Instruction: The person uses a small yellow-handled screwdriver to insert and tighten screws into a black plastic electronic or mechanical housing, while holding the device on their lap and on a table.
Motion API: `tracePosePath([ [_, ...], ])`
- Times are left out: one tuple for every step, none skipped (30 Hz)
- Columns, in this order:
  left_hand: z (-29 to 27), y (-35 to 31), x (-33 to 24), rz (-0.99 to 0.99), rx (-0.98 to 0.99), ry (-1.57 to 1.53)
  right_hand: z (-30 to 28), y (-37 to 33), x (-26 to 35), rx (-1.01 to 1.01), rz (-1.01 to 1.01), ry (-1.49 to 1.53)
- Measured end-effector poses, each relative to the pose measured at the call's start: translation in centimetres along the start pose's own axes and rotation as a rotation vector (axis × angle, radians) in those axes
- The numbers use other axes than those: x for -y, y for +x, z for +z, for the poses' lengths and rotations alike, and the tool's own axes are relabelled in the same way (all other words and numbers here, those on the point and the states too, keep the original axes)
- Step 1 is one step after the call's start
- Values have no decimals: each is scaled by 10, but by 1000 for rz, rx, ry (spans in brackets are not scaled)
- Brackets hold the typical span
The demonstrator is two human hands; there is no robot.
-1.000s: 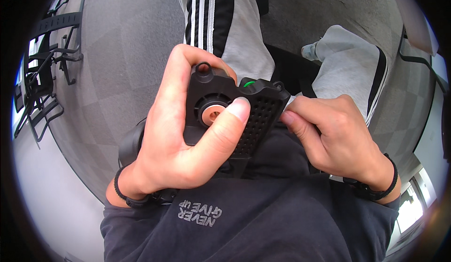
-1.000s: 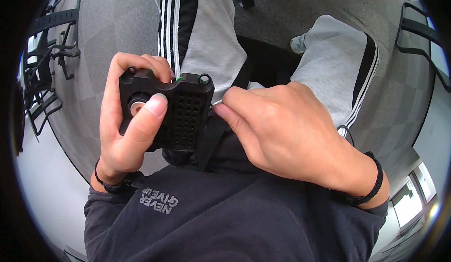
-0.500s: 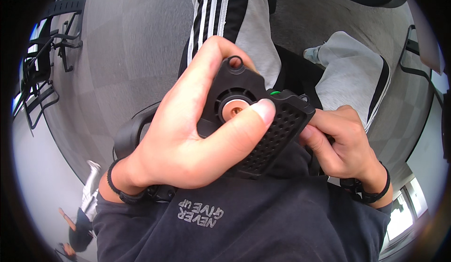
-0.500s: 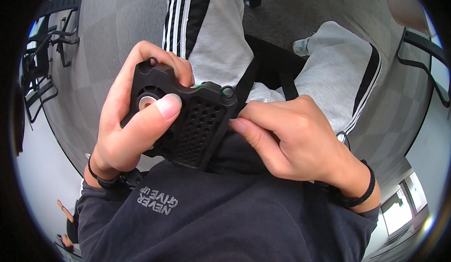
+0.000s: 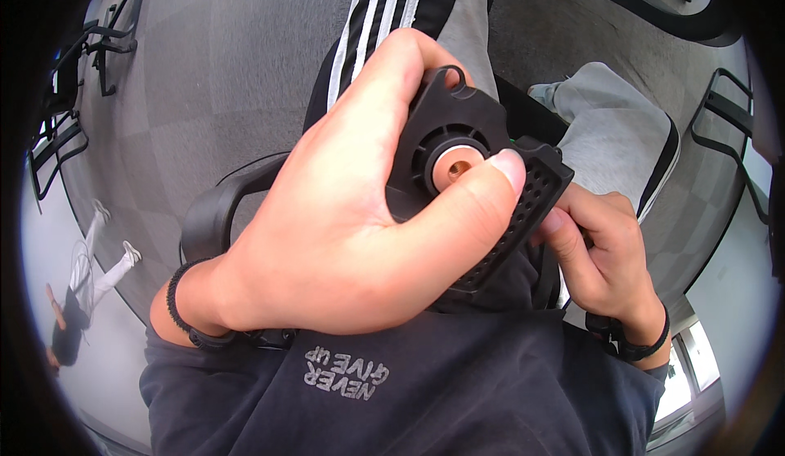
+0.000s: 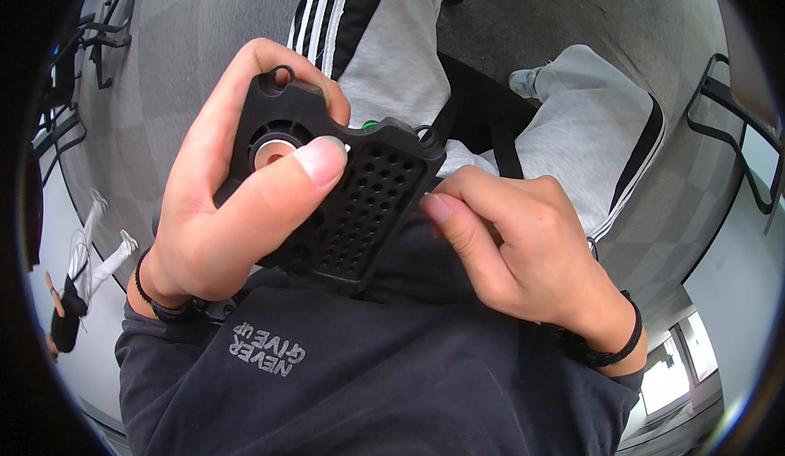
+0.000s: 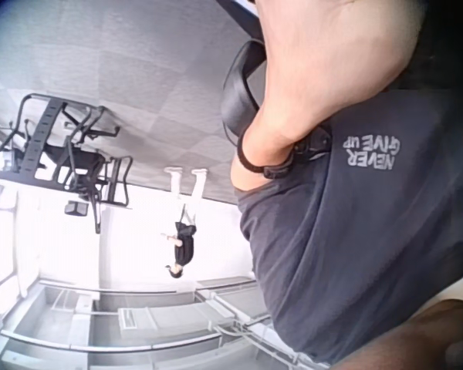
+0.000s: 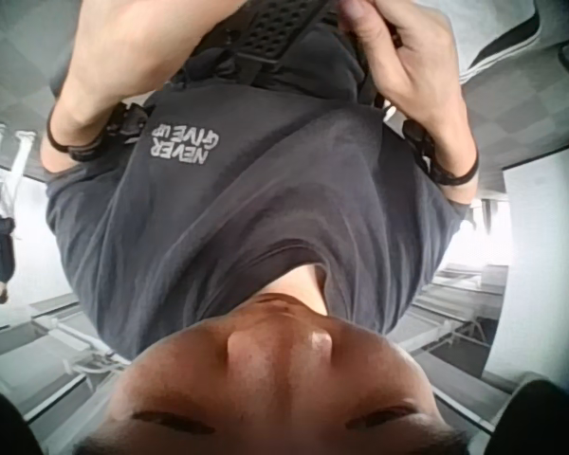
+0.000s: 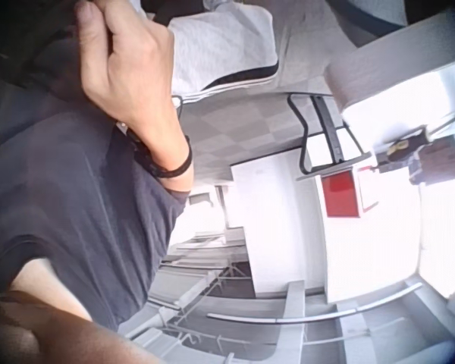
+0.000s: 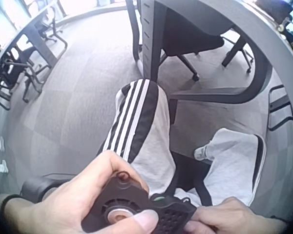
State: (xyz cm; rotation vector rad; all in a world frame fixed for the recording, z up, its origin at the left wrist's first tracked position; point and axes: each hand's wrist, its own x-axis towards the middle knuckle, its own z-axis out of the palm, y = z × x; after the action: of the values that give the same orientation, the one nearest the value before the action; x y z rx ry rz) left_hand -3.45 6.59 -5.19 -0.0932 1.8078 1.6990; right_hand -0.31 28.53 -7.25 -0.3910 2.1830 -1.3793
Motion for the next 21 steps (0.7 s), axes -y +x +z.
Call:
tracePosePath([
  [0,0,0,-5,0,-5,-1,0,1,4,26,0],
  [1,1,2,1,-13,-32,-1,1,1,4,59,-2],
  [2,3,5,3,-19,-48,-1,1,2,6,64,-5],
  [2,4,8,5,-25,-64,-2,2,3,21,99,-11],
  [2,3,10,41,-46,-65,-3,3,5,35,127,-15],
  [2,2,7,59,-56,-65,-3,4,7,36,125,-15],
  [1,1,5,77,-68,-65,-4,4,9,44,141,-5],
  [0,1,-2,-7,-58,-102,-4,5,10,52,161,4],
  [-1,1,-3,-49,-53,-120,-3,6,10,54,163,4],
  [-2,1,-4,-92,-49,-138,-1,6,11,33,178,35],
  [-4,2,0,-50,-57,-96,-1,6,12,10,192,65],
  [-5,4,-1,-29,-60,-73,-4,5,13,8,192,65],
  [-7,5,-2,-8,-63,-49,-10,4,16,38,205,25],
  [-8,7,-4,-104,-86,-119,-14,4,19,64,219,-15],
  [-12,10,-5,-163,-86,-200,-18,4,25,53,219,-11],
  [-15,13,-5,-221,-68,-351,-22,4,34,41,247,59],
  [-18,16,-3,-270,-53,-502,-22,1,39,21,270,130],
  [-19,18,0,-299,-42,-636,-22,0,43,21,211,144],
  [-22,17,3,-311,-14,-782,-22,-2,47,24,155,159],
  [-25,17,7,-294,23,-895,-21,-4,52,30,95,174],
  [-28,16,9,-275,49,-992,-23,-3,54,46,34,186],
])
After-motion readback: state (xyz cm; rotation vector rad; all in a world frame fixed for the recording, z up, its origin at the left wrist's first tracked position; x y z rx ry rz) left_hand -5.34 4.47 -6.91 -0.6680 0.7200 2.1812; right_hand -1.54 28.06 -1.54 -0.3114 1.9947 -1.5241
